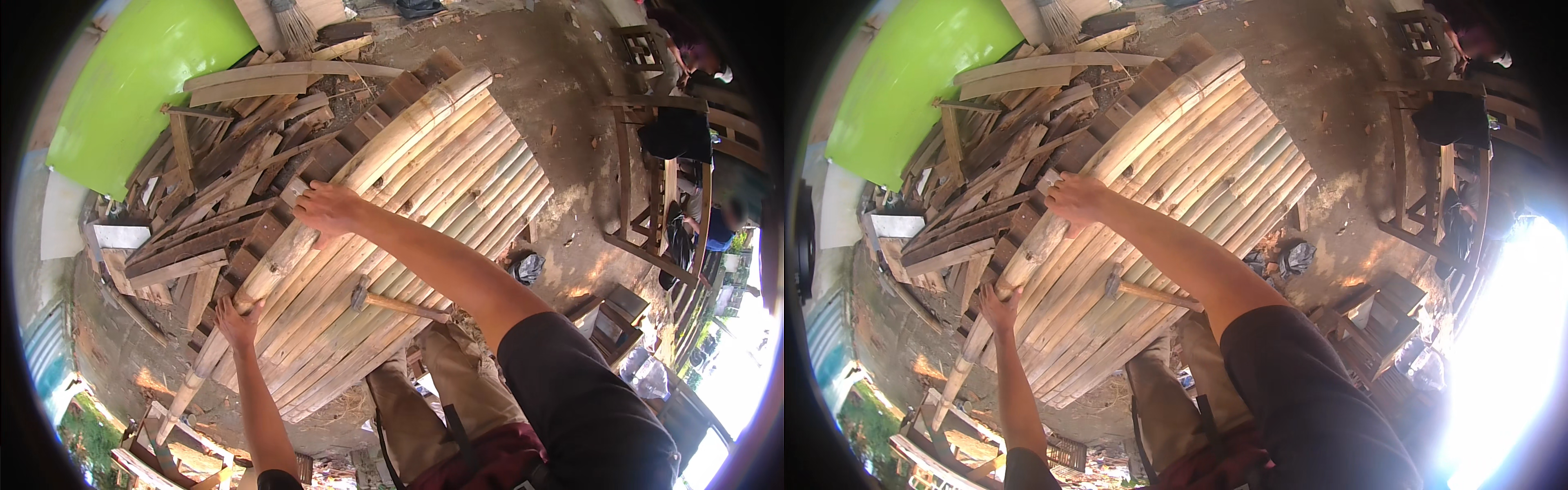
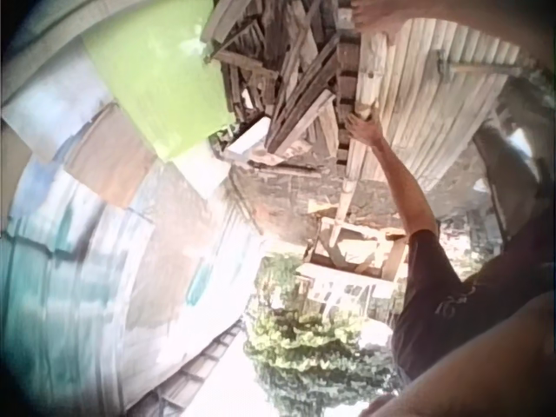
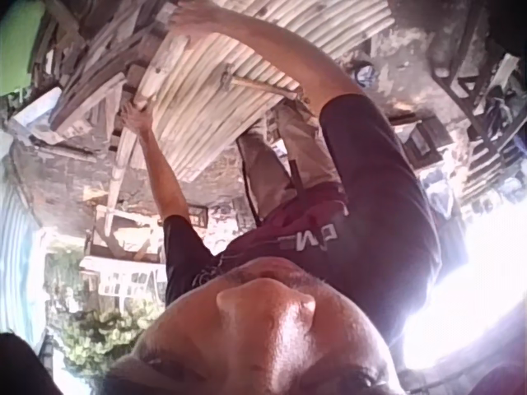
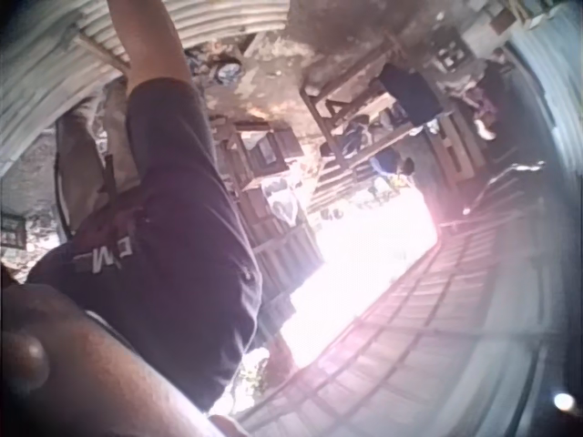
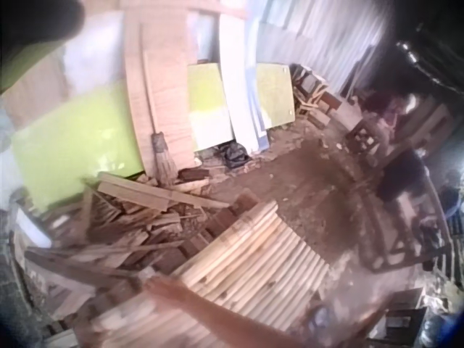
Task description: The person positions a long bamboo pole across a wooden workbench and uses a hand saw to cut it. The person holds the pole with one hand and saws with the other, creating sawdust as the cut progresses.
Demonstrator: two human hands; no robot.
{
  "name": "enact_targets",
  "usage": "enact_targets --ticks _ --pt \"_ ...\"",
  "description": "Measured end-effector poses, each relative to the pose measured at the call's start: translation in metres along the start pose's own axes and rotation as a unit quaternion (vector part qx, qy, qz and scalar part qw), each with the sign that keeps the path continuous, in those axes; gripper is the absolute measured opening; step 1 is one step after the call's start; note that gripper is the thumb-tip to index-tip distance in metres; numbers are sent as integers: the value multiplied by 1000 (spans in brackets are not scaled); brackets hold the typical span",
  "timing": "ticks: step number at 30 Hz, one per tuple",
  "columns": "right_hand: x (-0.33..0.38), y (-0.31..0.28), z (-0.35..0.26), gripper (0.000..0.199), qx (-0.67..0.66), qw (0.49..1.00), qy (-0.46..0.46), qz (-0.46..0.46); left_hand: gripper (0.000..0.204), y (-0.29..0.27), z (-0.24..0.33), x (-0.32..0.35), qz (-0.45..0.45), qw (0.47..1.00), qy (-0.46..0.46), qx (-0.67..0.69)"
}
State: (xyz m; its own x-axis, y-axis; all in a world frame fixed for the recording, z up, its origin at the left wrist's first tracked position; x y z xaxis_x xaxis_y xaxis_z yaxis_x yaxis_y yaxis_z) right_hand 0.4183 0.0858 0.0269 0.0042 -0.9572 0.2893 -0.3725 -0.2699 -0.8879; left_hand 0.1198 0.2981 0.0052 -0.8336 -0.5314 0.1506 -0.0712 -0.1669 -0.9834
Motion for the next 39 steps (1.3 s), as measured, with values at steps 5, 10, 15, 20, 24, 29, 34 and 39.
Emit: enact_targets --ticks 5,10,15,20,24,29,34,39 --pt "3 8 -11 80 38 999 23 8 90 -6 15 15 42 999 -22 -13" --pt "4 13 -10 85 -3 997 32 68 88 -19 23 12 71 997 -32 -13" --pt "-2 8 -22 80 19 995 44 83 93 -26 18 19 59 996 -69 10" --pt "-9 0 -30 82 40 995 84 27 93 -20 17 20 35 995 -90 32" --pt "-5 4 -30 82 45 993 87 61 96 -19 17 21 6 994 -110 24" --pt "5 11 -30 92 66 985 101 124 92 -23 23 18 4 996 -90 9" --pt "48 38 -78 75 86 946 205 235 104 -17 22 12 -78 990 -120 -3" --pt "120 81 -149 76 -154 847 394 322 105 -16 22 10 -106 986 -126 -18"
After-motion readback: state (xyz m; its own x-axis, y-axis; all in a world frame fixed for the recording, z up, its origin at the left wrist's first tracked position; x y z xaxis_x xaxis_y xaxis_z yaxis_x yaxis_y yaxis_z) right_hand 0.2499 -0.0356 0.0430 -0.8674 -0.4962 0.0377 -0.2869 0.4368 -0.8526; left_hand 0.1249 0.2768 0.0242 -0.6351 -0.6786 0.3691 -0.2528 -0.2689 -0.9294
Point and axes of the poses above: each hand's wrist, its own x-axis away from the middle knuckle, its own y-axis out of the palm, z = x × y, the point moved 5 cm from there along -x, towards the middle knuckle, and after that the axes turned 4 degrees about -z, right-handed, at the moved point
